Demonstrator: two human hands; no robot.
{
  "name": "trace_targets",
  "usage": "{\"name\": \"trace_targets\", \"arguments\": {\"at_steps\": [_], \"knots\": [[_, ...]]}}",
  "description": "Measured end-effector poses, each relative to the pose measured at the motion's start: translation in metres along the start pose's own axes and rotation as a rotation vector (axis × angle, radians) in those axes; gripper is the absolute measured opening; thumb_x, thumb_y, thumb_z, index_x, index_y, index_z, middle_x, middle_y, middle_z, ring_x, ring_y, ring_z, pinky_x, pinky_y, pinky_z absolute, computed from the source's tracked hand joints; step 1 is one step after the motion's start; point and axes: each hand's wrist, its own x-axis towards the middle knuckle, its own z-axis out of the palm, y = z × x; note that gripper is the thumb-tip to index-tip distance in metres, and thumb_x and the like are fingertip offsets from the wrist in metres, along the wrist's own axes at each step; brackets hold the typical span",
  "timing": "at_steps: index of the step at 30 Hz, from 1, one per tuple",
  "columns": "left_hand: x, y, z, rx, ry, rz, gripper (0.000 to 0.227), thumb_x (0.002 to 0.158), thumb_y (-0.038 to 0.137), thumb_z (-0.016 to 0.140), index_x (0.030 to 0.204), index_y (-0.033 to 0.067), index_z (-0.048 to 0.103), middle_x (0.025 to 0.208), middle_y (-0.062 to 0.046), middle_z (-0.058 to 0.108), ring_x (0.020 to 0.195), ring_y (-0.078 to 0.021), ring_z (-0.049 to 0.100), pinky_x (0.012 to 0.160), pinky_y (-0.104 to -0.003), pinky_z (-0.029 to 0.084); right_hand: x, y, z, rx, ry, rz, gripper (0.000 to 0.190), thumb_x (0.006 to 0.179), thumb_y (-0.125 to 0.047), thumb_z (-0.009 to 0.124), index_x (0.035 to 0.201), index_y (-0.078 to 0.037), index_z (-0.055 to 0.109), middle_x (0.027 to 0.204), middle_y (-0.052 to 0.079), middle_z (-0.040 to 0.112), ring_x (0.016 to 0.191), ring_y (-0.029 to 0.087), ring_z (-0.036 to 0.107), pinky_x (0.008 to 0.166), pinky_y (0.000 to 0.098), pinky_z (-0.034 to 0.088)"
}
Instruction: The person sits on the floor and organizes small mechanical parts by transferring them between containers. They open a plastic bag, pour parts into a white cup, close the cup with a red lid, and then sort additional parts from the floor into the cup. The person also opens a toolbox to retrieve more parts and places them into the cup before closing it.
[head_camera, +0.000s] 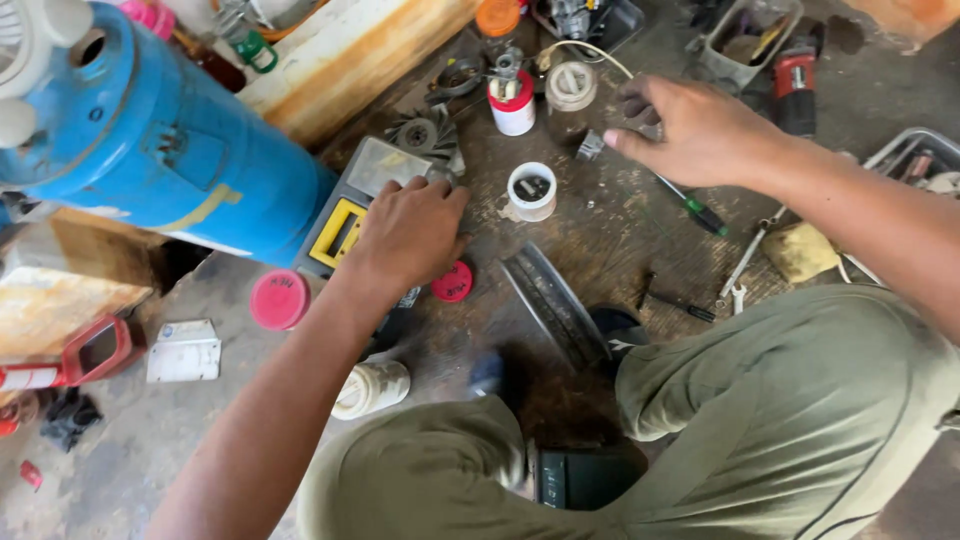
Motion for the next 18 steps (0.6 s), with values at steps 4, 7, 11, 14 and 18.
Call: {"name": "trace_targets", "arguments": {"at_steps": [4, 7, 11, 14, 18], "knots": [[0.031, 0.002, 0.031, 0.052, 0.003, 0.075, 0.039, 0.083, 0.03, 0.073, 0.116, 0.01, 0.065, 0.115, -0.012, 0.067, 0.108, -0.0367, 0.063, 0.087, -0.053, 0.049, 0.0, 0.014, -0.003, -0.003, -0.18, 0.192, 0.051, 0.111, -0.04, 0.051, 0.144, -0.001, 0.05, 0.092, 0.021, 0.068, 0.054, 0.025, 0.061, 0.056, 0.0423, 0.062], [0.065, -0.014, 0.051, 0.112, 0.087, 0.098, 0.029, 0.086, 0.029, 0.066, 0.108, 0.0106, 0.069, 0.108, -0.013, 0.069, 0.1, -0.0376, 0.066, 0.085, -0.051, 0.048, 0.02, 0.051, 0.02, -0.011, -0.198, 0.235, 0.047, 0.106, -0.038, 0.059, 0.136, -0.002, 0.056, 0.105, 0.017, 0.07, 0.057, 0.022, 0.06, 0.047, 0.0348, 0.053], [0.102, -0.038, 0.072, 0.068, -0.082, 0.07, 0.036, 0.088, 0.035, 0.066, 0.119, 0.0154, 0.067, 0.114, -0.011, 0.069, 0.114, -0.0343, 0.064, 0.093, -0.052, 0.049, 0.042, 0.093, 0.072, -0.003, -0.127, 0.145, 0.043, 0.093, -0.041, 0.067, 0.117, -0.006, 0.073, 0.109, 0.021, 0.078, 0.11, 0.041, 0.072, 0.09, 0.0526, 0.058], [0.122, -0.055, 0.081, 0.015, -0.127, 0.028, 0.039, 0.095, 0.03, 0.063, 0.129, 0.0102, 0.065, 0.12, -0.014, 0.068, 0.121, -0.0364, 0.062, 0.1, -0.054, 0.048, 0.075, 0.107, 0.103, -0.052, -0.221, 0.161, 0.044, 0.094, -0.043, 0.064, 0.121, -0.009, 0.072, 0.112, 0.019, 0.078, 0.11, 0.04, 0.073, 0.09, 0.051, 0.059], [0.143, -0.071, 0.107, -0.093, -0.225, -0.016, 0.039, 0.102, 0.023, 0.055, 0.136, 0.006, 0.062, 0.127, -0.018, 0.067, 0.123, -0.0383, 0.062, 0.103, -0.056, 0.046, 0.122, 0.125, 0.163, -0.258, -0.343, 0.153, 0.049, 0.095, -0.046, 0.055, 0.124, -0.011, 0.071, 0.119, 0.017, 0.076, 0.108, 0.038, 0.074, 0.087, 0.0525, 0.061]]}}
